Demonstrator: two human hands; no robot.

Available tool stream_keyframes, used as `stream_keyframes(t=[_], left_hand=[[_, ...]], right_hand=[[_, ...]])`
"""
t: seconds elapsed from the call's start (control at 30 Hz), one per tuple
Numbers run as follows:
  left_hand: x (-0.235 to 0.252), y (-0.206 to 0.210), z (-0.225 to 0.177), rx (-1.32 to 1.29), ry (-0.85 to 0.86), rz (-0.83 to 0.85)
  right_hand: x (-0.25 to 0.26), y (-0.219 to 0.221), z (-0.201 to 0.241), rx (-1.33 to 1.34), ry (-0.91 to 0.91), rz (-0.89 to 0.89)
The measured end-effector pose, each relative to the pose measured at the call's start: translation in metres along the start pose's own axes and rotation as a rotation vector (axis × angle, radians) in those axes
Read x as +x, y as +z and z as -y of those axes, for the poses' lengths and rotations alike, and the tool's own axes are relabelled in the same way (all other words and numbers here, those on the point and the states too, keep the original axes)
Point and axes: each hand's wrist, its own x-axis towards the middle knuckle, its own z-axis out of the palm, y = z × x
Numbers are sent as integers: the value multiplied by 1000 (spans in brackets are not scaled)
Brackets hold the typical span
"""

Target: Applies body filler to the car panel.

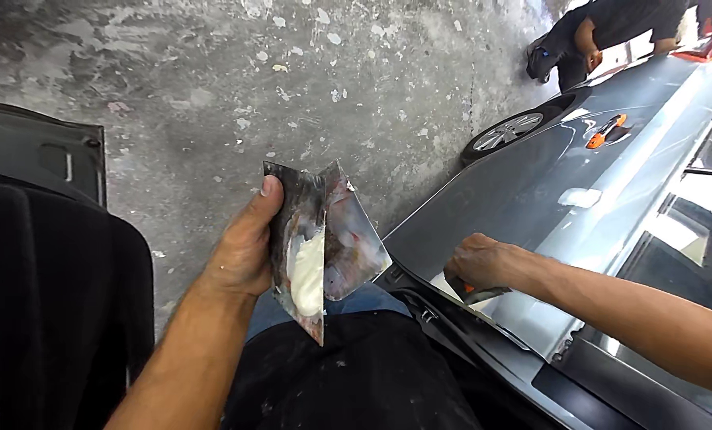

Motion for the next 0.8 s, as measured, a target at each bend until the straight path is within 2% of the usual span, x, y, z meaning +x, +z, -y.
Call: stream_keyframes(t=[0.07,0.23,0.3,0.47,0.6,0.7,0.8], left_hand=[[1,1,1,21,-12,-4],[0,2,1,22,-18,3],[-1,0,0,9,-13,9],[-1,-7,-1,38,22,14],[0,-2,-1,61,61,-20],[-1,8,2,40,72,-58],[5,16,10,92,90,-51]], right_hand=[[-16,2,-3,-11,-6,-35],[-35,-4,-12,53,-9,32],[-46,-11,-22,153,-41,-33],[-87,-41,-53,280,-42,-464],[-96,-50,-63,334,60,-690],[-89,-45,-55,530,113,-905],[-81,-47,-25,818,-1,-1167]])
